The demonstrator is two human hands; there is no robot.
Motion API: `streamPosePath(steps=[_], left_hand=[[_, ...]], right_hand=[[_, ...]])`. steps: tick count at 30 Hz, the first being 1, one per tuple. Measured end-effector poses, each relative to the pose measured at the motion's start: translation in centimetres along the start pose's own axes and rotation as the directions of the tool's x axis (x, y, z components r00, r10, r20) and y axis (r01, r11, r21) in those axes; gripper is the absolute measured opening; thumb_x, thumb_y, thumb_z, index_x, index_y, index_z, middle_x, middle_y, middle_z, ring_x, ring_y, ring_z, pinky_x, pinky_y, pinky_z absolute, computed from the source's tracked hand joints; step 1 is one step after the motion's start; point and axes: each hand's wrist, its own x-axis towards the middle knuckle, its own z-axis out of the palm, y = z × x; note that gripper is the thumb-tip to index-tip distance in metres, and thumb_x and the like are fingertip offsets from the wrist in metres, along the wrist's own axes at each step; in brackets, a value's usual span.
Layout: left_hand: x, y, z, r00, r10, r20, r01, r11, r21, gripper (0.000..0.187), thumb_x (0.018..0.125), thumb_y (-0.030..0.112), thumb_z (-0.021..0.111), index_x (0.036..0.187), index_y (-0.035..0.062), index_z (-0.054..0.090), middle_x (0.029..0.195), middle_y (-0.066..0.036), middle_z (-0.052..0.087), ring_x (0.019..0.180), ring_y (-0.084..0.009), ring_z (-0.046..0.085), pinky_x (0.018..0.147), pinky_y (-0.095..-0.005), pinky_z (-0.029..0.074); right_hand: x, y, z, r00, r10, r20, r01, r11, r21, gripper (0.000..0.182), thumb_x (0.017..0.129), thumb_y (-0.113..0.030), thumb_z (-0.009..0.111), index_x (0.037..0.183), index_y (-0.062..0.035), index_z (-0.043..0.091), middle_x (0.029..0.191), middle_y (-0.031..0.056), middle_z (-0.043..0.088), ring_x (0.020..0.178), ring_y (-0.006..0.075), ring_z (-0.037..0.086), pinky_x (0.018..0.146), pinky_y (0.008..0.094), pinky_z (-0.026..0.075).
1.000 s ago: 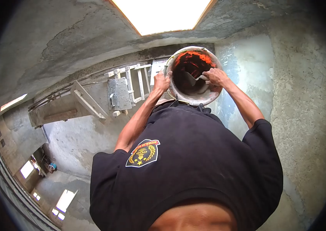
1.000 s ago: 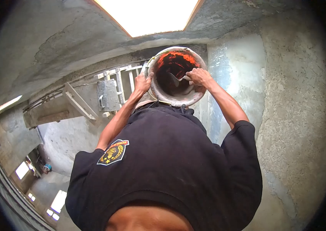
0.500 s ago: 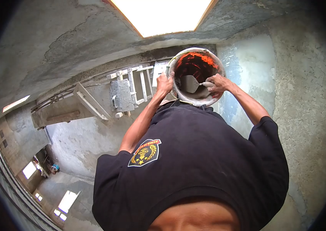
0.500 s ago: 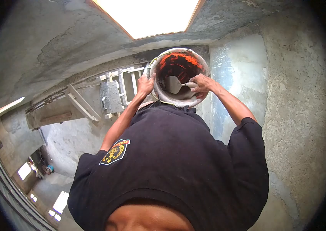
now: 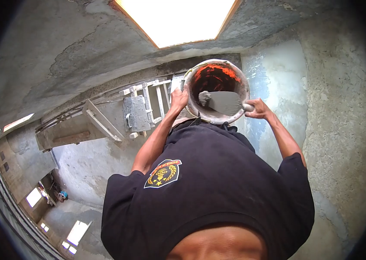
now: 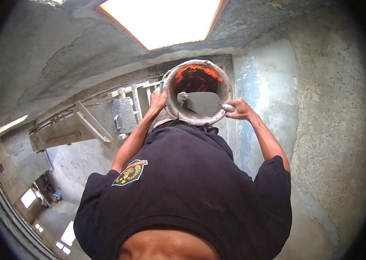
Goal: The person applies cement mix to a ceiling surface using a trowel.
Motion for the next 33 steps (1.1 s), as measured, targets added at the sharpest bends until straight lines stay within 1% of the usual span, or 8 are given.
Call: streamPosePath(steps=[6,8,12,15,19,24,26,33], left_hand=[[1.2,-2.4,1.0,0.998,-0.058,-0.025,0.059,0.998,0.029,0.051,0.090,0.045,0.046,0.080,-0.0032,0.061,0.053,-0.014,0.057,0.049,-0.0232,0.059,0.052,-0.0395,0.046],[0.2,-0.4,-0.5,0.979,-0.179,0.103,0.183,0.983,-0.035,0.065,0.087,0.050,0.048,0.085,-0.0143,0.058,0.077,-0.033,0.059,0.083,-0.0432,0.062,0.071,-0.0471,0.047],[0.3,0.1,-1.2,0.969,-0.204,0.138,0.209,0.978,-0.024,0.064,0.085,0.049,0.049,0.089,-0.0139,0.059,0.084,-0.035,0.059,0.090,-0.0434,0.060,0.075,-0.0469,0.047],[1.0,-1.1,-0.3,0.988,0.098,-0.116,-0.106,0.992,-0.068,0.043,0.084,0.041,0.057,0.097,-0.0004,0.062,0.081,-0.020,0.065,0.081,-0.0318,0.065,0.068,-0.0416,0.049],[-2.4,10.4,-7.0,0.998,0.067,0.009,-0.061,0.954,-0.293,0.064,0.084,0.048,0.053,0.129,0.0038,0.043,0.125,-0.024,0.048,0.118,-0.0373,0.045,0.099,-0.0395,0.036],[-2.5,13.5,-10.8,0.995,0.059,0.086,-0.011,0.881,-0.473,0.034,0.092,0.040,0.047,0.094,0.0065,0.054,0.076,-0.008,0.055,0.072,-0.0177,0.055,0.067,-0.0332,0.044],[-2.9,14.3,-13.2,0.989,0.059,0.138,0.036,0.803,-0.595,0.030,0.092,0.040,0.047,0.092,0.0103,0.052,0.063,0.001,0.045,0.050,-0.0066,0.043,0.043,-0.0239,0.037],[-4.8,17.3,-20.1,0.982,0.184,-0.051,-0.187,0.866,-0.464,0.032,0.089,0.038,0.056,0.090,0.0056,0.056,0.070,-0.005,0.058,0.065,-0.0104,0.055,0.060,-0.0296,0.044]], right_hand=[[-1.8,0.3,3.5,0.944,0.178,-0.278,-0.168,0.984,0.059,0.047,0.068,-0.037,0.069,0.106,-0.0113,0.060,0.086,0.0174,0.065,0.079,0.0315,0.064,0.070,0.0382,0.049],[-1.0,-0.2,4.7,0.919,0.129,-0.372,-0.105,0.991,0.084,0.044,0.068,-0.037,0.069,0.102,-0.0103,0.061,0.083,0.0185,0.063,0.077,0.0335,0.063,0.068,0.0391,0.049],[0.5,-2.0,3.5,0.908,0.077,-0.412,-0.067,0.997,0.038,0.039,0.068,-0.031,0.069,0.093,-0.0033,0.059,0.081,0.0189,0.061,0.078,0.0354,0.062,0.067,0.0399,0.048],[2.2,-6.2,0.3,0.884,-0.030,-0.467,0.037,0.999,0.007,0.037,0.066,-0.027,0.074,0.091,-0.0047,0.059,0.085,0.0158,0.063,0.080,0.0348,0.062,0.068,0.0393,0.050],[5.6,-12.2,-5.4,0.832,-0.136,-0.537,0.151,0.988,-0.017,0.042,0.063,-0.026,0.078,0.089,-0.0053,0.052,0.075,0.0125,0.059,0.067,0.0300,0.059,0.063,0.0374,0.048],[10.8,-22.2,-14.7,0.736,-0.390,-0.553,0.341,0.920,-0.194,0.029,0.072,-0.016,0.070,0.086,-0.0035,0.048,0.068,0.0168,0.059,0.065,0.0333,0.062,0.057,0.0375,0.048],[14.1,-26.1,-18.1,0.539,-0.669,-0.512,0.448,0.743,-0.498,0.024,0.073,-0.014,0.069,0.085,-0.0048,0.050,0.063,0.0149,0.057,0.062,0.0353,0.060,0.054,0.0383,0.046],[25.2,-43.5,-29.5,0.159,-0.980,-0.118,0.062,0.129,-0.990,0.028,0.078,-0.013,0.065,0.104,-0.0099,0.056,0.089,0.0049,0.057,0.065,0.0218,0.057,0.054,0.0327,0.047]])
